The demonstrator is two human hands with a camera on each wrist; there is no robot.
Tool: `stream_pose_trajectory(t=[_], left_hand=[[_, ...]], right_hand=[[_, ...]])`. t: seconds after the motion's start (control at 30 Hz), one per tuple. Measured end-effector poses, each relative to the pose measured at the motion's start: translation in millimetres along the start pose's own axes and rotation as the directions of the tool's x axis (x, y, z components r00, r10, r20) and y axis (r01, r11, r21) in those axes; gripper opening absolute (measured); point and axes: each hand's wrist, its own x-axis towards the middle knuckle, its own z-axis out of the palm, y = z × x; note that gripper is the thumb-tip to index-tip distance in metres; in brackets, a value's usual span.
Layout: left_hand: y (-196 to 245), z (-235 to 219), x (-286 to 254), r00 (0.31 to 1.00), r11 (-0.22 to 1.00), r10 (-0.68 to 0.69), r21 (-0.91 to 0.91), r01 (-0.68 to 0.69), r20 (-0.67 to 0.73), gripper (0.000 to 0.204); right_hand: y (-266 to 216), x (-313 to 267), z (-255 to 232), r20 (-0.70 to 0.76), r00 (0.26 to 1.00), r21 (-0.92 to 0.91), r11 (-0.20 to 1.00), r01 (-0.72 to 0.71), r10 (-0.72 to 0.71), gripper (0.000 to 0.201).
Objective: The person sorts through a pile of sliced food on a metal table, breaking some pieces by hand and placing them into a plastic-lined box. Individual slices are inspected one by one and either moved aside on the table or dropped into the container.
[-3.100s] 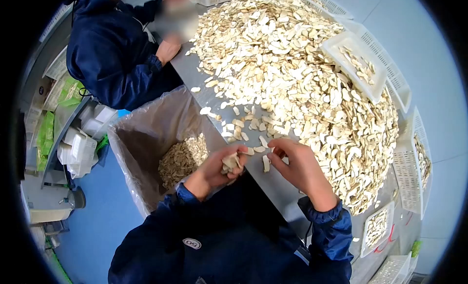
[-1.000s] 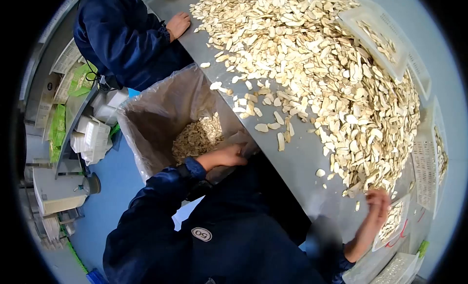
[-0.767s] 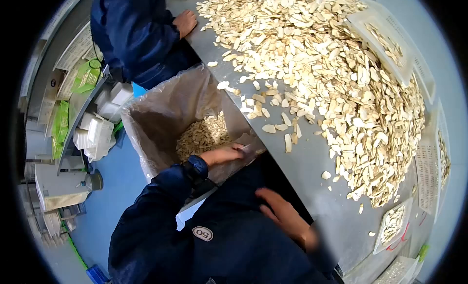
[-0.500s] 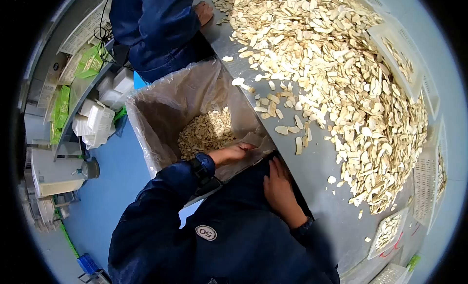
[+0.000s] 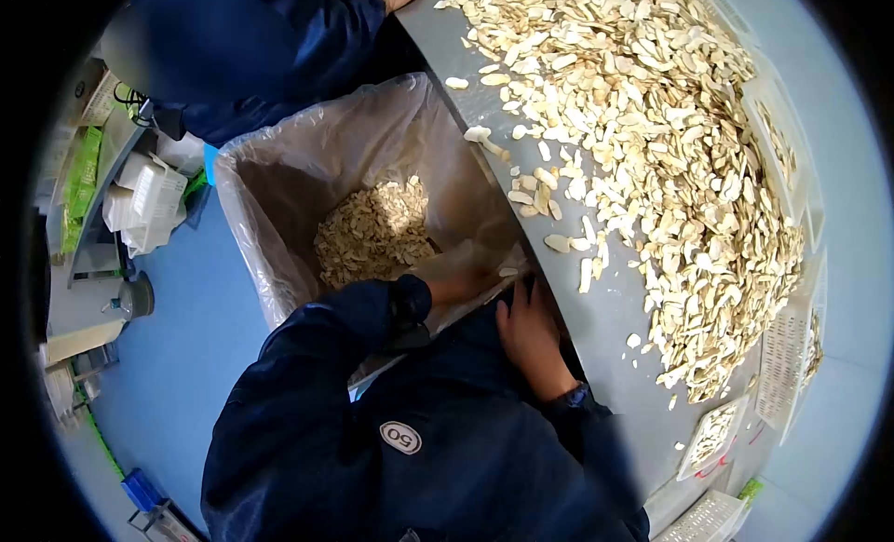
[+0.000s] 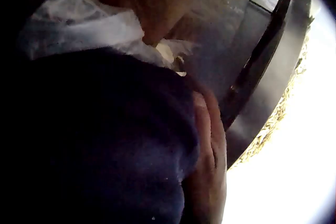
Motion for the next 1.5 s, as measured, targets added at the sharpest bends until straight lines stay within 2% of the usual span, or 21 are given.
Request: stream_pose_trajectory(t=[0.07,0.13,0.2,0.23,0.33,0.37,0.47,0.53,0.57,0.73,0.87,0.93,0.97,1.0,1.07,1.13,1.17,1.23,1.27,1.37,1.5], left_hand=[[-28.3,23.4,17.0,0.998,0.995,-0.052,-0.089,0.050,-0.025,0.053],[16.7,-19.4,-8.4,1.000,1.000,0.013,0.023,-0.013,0.024,0.053],[21.8,-26.3,-13.6,0.999,1.000,0.013,0.016,-0.013,0.032,0.052],[5.4,-9.8,-4.4,1.000,0.999,-0.020,-0.050,0.021,0.013,0.051],[-20.5,13.5,11.1,0.997,0.978,-0.080,-0.193,0.076,-0.013,0.045],[-25.1,15.9,15.0,0.996,0.970,-0.089,-0.227,0.083,-0.017,0.043],[-25.9,11.1,15.4,0.998,0.999,0.034,-0.036,-0.036,-0.051,0.038],[-17.8,6.1,12.5,0.999,0.995,-0.045,-0.089,0.048,0.030,0.040],[-13.9,4.4,10.8,0.994,0.989,-0.084,-0.114,0.092,0.073,0.043],[-12.7,3.5,5.9,0.999,0.988,-0.016,-0.155,0.022,0.037,0.041],[-35.4,18.4,14.0,0.997,0.976,0.069,-0.203,-0.076,-0.038,0.042],[-7.8,-10.3,1.7,0.996,0.986,0.085,-0.147,-0.081,0.021,0.042],[3.6,-21.5,-2.9,0.994,0.989,0.092,-0.117,-0.086,0.052,0.042],[4.2,-19.8,-3.4,0.998,0.956,0.005,-0.292,0.014,0.065,0.041],[6.1,-18.1,-4.8,0.979,0.775,-0.159,-0.598,0.204,0.128,0.038],[-11.6,-5.8,6.7,0.979,0.663,-0.141,-0.720,0.204,0.147,0.035],[-22.8,1.3,13.0,0.979,0.601,-0.131,-0.773,0.202,0.154,0.033],[-23.4,1.5,13.5,0.983,0.522,-0.097,-0.832,0.186,0.158,0.030],[-23.6,1.6,13.8,0.984,0.481,-0.079,-0.859,0.178,0.159,0.029],[-20.3,-2.6,13.0,0.985,0.458,-0.027,-0.874,0.164,0.170,0.028],[-19.4,-4.0,12.8,0.981,0.441,-0.054,-0.877,0.190,0.185,0.028]], right_hand=[[-1.9,9.5,5.8,0.002,0.999,-0.023,0.999,-0.043,0.043,0.051],[-1.6,18.3,13.9,0.031,0.993,0.016,0.993,-0.115,0.115,0.050],[3.9,23.7,16.9,0.035,0.995,0.085,0.992,-0.093,0.090,0.045],[6.2,25.7,16.7,0.039,0.996,0.120,0.990,-0.080,0.076,0.043],[9.3,27.6,12.4,-0.030,0.994,0.140,0.984,0.107,-0.104,0.034],[9.3,29.3,13.3,-0.022,0.995,0.153,0.983,0.104,-0.101,0.032],[11.5,36.6,19.0,-0.006,0.993,0.178,0.977,0.114,-0.115,0.030],[15.4,40.2,24.1,0.000,0.989,0.172,0.974,0.146,-0.149,0.030],[18.4,42.5,26.3,0.041,0.985,0.138,0.977,0.160,-0.167,0.029],[21.9,48.6,26.9,0.197,0.964,0.020,0.984,0.176,-0.176,0.026],[15.9,42.4,19.7,0.144,0.945,-0.164,0.935,0.315,-0.293,0.025],[16.4,37.8,19.7,0.075,0.934,-0.188,0.915,0.357,-0.349,0.024],[17.6,37.1,21.7,0.087,0.943,-0.173,0.927,0.332,-0.321,0.025],[18.4,38.3,23.2,0.096,0.951,-0.158,0.939,0.306,-0.294,0.025],[18.3,41.2,22.4,0.136,0.955,-0.152,0.947,0.284,-0.265,0.026],[13.9,44.0,14.5,0.197,0.945,-0.167,0.940,0.296,-0.262,0.027],[16.7,43.9,19.4,0.156,0.956,-0.142,0.952,0.271,-0.249,0.027],[20.3,42.9,28.4,0.076,0.974,-0.089,0.971,0.220,-0.214,0.028],[23.8,42.2,30.5,0.092,0.972,-0.081,0.972,0.222,-0.215,0.029],[19.4,43.0,26.7,0.112,0.976,-0.041,0.980,0.193,-0.187,0.030],[20.6,41.8,31.5,0.070,0.990,0.021,0.993,0.118,-0.119,0.029]])
